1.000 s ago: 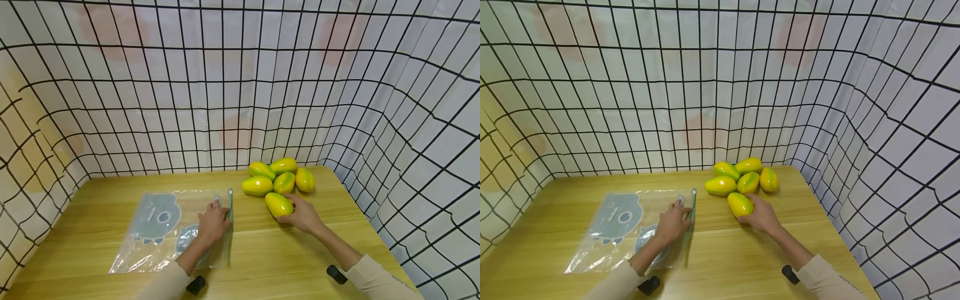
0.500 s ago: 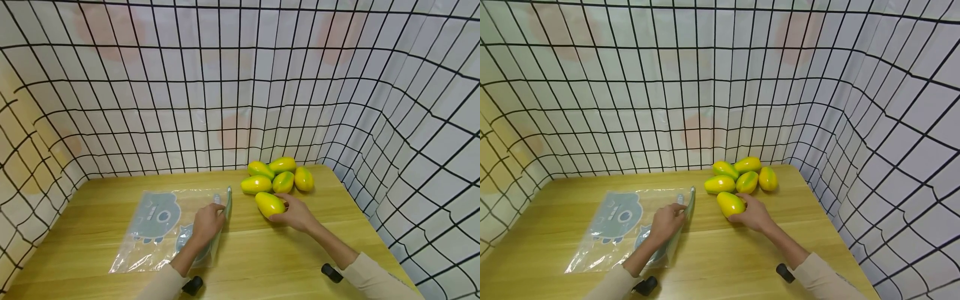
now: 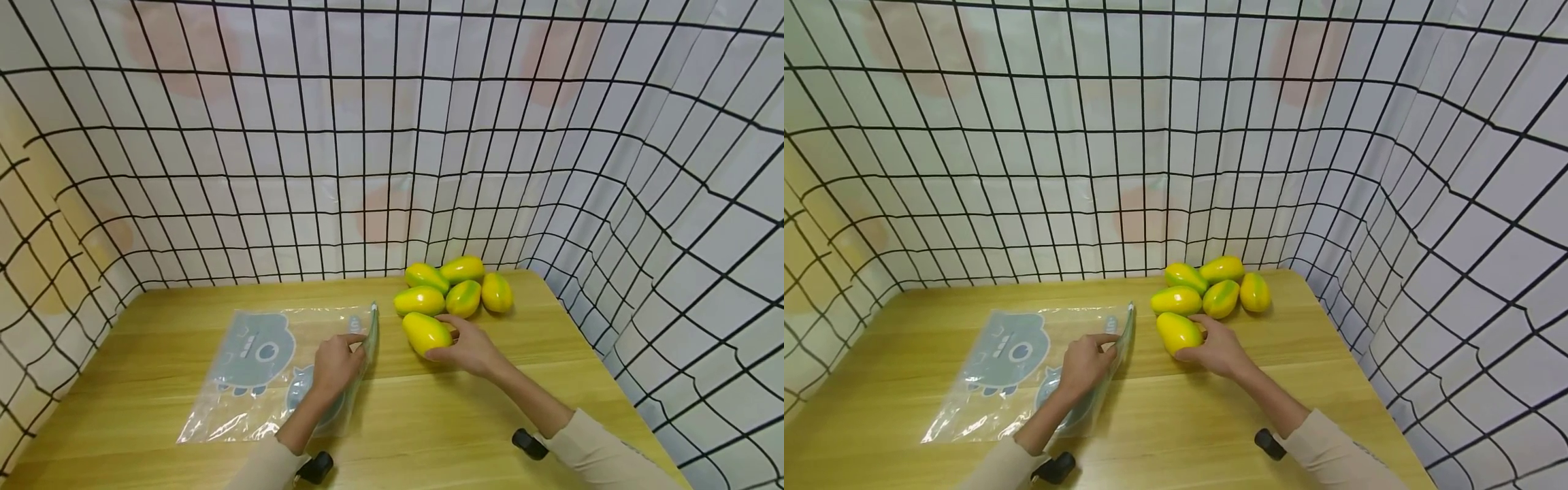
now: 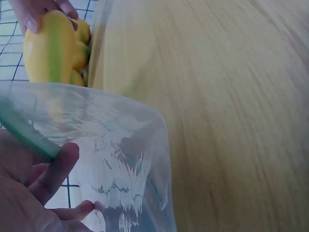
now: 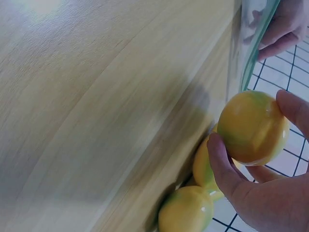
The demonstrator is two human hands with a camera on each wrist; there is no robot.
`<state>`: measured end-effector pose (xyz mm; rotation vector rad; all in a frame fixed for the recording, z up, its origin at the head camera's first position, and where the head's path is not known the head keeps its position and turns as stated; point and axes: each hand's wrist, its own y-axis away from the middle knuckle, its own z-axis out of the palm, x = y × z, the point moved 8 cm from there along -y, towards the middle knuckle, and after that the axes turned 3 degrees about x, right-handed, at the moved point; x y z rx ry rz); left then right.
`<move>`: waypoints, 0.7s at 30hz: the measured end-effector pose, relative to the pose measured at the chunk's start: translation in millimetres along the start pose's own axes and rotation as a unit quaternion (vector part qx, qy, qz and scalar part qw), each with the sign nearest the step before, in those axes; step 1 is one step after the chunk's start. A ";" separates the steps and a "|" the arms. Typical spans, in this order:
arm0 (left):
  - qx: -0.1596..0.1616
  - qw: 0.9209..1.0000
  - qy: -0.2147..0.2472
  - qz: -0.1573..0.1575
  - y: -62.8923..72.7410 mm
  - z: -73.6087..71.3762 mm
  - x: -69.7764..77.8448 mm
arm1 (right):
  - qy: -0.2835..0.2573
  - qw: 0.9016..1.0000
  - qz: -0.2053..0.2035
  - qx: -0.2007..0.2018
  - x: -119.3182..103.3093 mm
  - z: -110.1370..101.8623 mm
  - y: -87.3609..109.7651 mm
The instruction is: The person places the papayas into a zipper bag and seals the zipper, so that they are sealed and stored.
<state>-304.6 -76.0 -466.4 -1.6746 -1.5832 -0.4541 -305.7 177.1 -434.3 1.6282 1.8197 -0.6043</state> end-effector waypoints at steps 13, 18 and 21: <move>-0.014 0.997 0.059 -0.037 3.1 -3.5 -4.2 | -0.018 1.000 0.009 -0.007 -18.5 9.0 -6.0; -0.022 0.995 0.080 -0.057 3.1 -2.2 -10.5 | -0.045 0.999 0.019 -0.009 -22.7 13.1 -7.7; -0.027 0.993 0.088 -0.073 3.9 -1.4 -13.9 | -0.069 0.997 0.019 -0.013 -25.9 16.0 -8.5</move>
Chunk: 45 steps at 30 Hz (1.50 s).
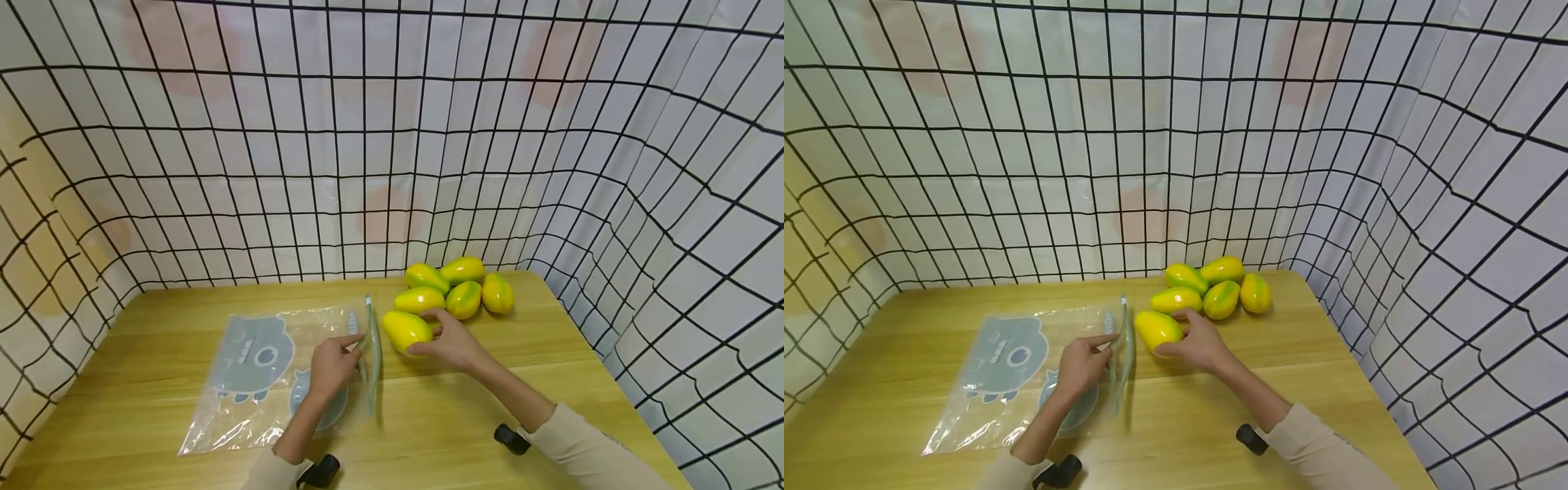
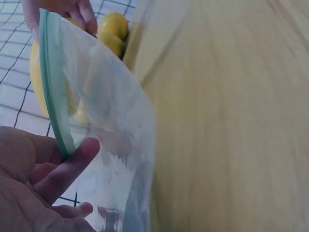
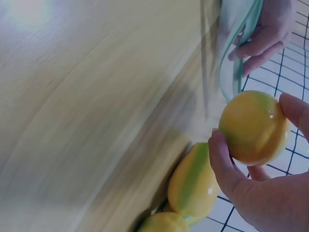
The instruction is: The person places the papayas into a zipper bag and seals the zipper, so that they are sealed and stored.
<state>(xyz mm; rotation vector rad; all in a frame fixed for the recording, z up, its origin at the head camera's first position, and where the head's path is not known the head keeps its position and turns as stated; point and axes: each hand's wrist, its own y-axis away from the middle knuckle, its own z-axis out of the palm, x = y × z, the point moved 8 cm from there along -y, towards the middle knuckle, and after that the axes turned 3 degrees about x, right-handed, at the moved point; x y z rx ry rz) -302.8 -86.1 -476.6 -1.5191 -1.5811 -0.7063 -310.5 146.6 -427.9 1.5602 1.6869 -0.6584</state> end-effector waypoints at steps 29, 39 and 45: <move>0.008 0.999 0.019 -0.044 -1.9 -3.5 -11.6 | -0.054 0.997 -0.022 -0.045 -18.4 20.0 0.4; 0.012 0.998 0.027 -0.058 -3.4 -6.0 -12.9 | -0.022 0.999 -0.020 -0.045 -19.3 24.1 1.0; 0.019 0.996 0.053 -0.066 -2.9 -7.9 -14.3 | -0.006 0.999 -0.022 -0.047 -18.8 24.9 1.5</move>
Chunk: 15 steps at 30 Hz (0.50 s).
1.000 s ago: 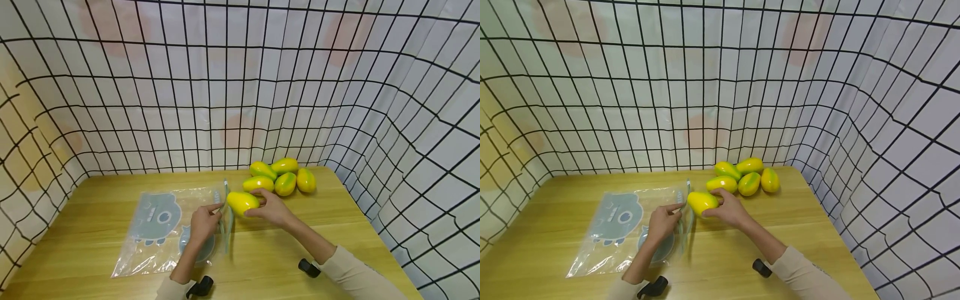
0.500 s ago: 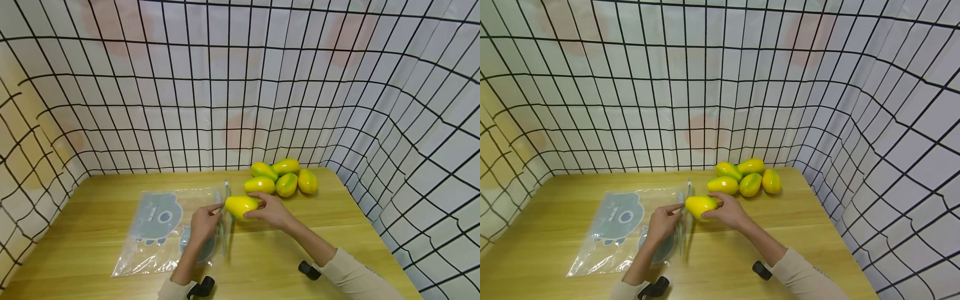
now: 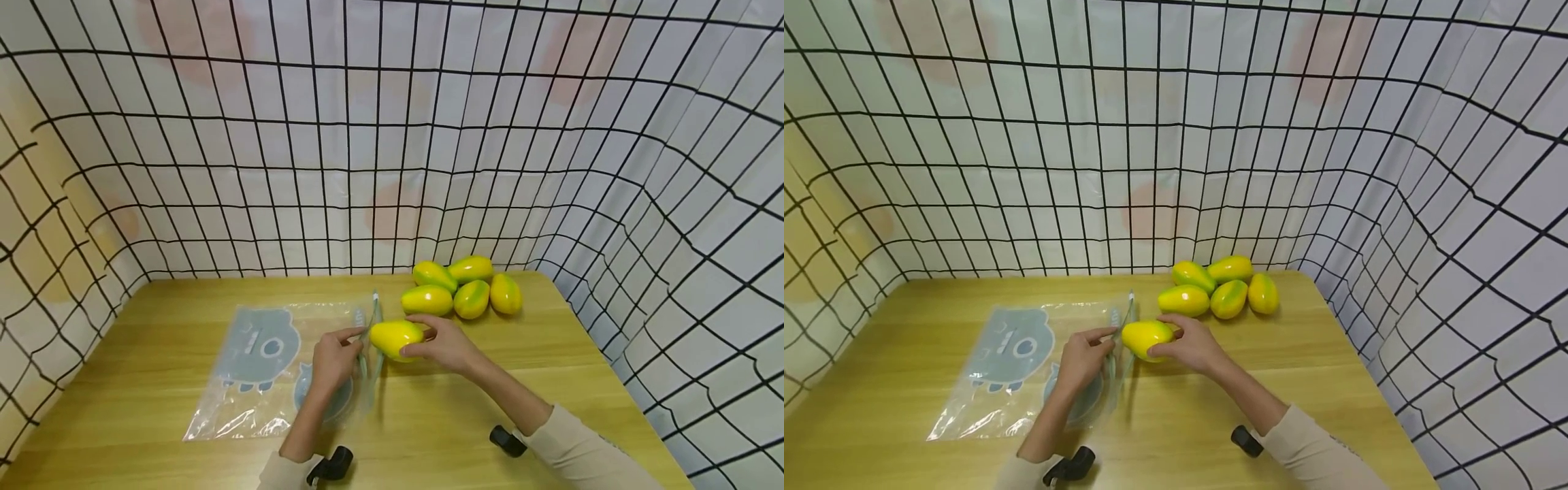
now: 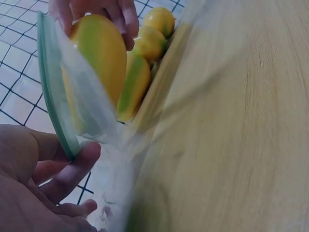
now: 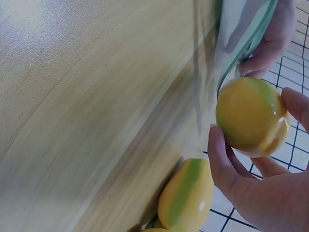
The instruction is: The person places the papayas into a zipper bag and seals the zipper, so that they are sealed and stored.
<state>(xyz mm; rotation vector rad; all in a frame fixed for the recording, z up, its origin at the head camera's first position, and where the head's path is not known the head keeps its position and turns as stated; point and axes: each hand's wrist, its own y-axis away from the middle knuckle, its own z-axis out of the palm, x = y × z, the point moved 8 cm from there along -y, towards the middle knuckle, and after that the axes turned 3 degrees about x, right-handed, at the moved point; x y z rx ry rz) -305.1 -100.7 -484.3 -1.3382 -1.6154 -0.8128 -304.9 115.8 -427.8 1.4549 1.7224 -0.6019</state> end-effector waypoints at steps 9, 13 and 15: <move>0.015 1.000 0.006 -0.002 -0.3 -6.5 1.6 | -0.003 1.000 0.007 -0.007 4.4 3.0 -2.0; 0.014 1.000 0.009 -0.003 0.2 -4.8 1.1 | -0.011 1.000 0.017 -0.006 8.1 4.1 -1.8; 0.013 1.000 0.012 -0.004 0.4 -3.8 0.8 | -0.016 1.000 0.021 -0.006 8.8 4.4 -1.3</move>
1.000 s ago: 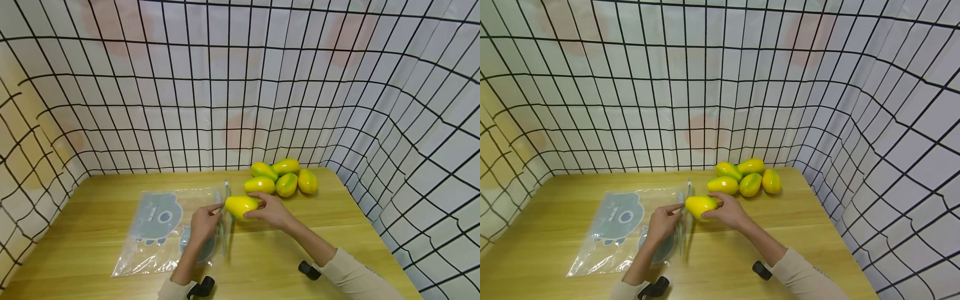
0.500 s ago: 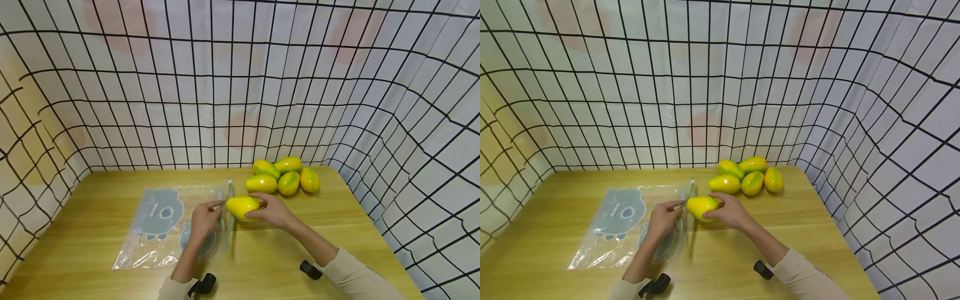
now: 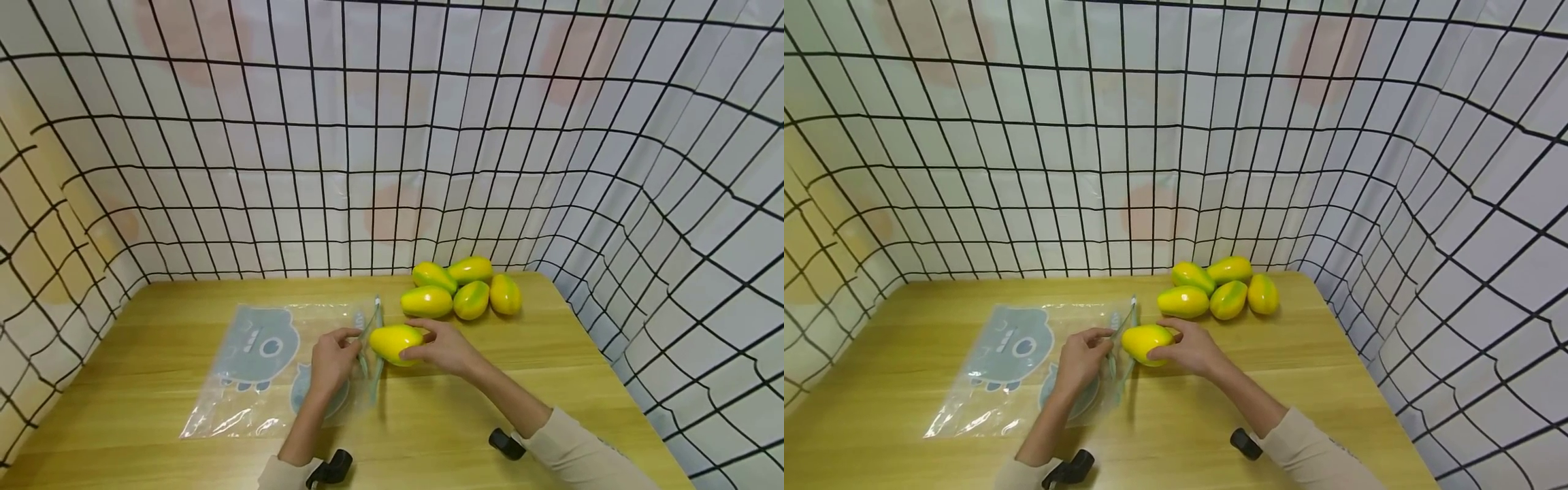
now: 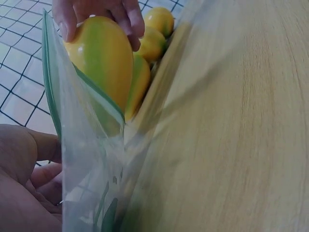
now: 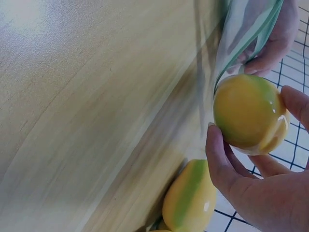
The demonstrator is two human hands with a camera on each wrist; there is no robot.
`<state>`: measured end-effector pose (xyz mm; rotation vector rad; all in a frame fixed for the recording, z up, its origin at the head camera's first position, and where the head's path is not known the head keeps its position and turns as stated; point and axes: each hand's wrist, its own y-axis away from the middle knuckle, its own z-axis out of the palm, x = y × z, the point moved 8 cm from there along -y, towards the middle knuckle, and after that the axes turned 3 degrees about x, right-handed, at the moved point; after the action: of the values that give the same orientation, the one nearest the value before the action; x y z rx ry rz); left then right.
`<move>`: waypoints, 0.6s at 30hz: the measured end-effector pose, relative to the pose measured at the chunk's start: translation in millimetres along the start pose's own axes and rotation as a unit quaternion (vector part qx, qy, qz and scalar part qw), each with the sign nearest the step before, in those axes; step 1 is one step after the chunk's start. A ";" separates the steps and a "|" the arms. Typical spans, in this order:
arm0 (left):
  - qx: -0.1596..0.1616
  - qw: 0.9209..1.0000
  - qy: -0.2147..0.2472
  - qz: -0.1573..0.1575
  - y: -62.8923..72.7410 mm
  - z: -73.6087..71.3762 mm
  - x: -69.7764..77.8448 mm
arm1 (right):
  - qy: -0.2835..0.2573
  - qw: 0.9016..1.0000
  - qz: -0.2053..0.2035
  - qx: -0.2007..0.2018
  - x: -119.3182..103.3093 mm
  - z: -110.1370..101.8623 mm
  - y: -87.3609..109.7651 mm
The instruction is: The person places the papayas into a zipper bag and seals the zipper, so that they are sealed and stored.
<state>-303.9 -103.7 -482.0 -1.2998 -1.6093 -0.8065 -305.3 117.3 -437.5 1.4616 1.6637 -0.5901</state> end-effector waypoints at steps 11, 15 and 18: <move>0.000 1.000 -0.006 0.001 1.6 1.2 0.4 | -0.020 1.000 0.004 -0.011 -1.0 5.4 1.0; 0.004 1.000 -0.004 0.002 2.4 1.6 0.5 | -0.022 1.000 0.007 -0.010 -0.3 5.5 0.6; 0.005 1.000 0.001 0.001 3.1 1.9 0.6 | -0.016 1.000 0.004 -0.009 -0.1 5.3 0.8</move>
<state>-301.3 -101.1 -482.3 -1.2927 -1.6084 -0.7968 -303.1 113.2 -440.2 1.4397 1.6340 -0.5897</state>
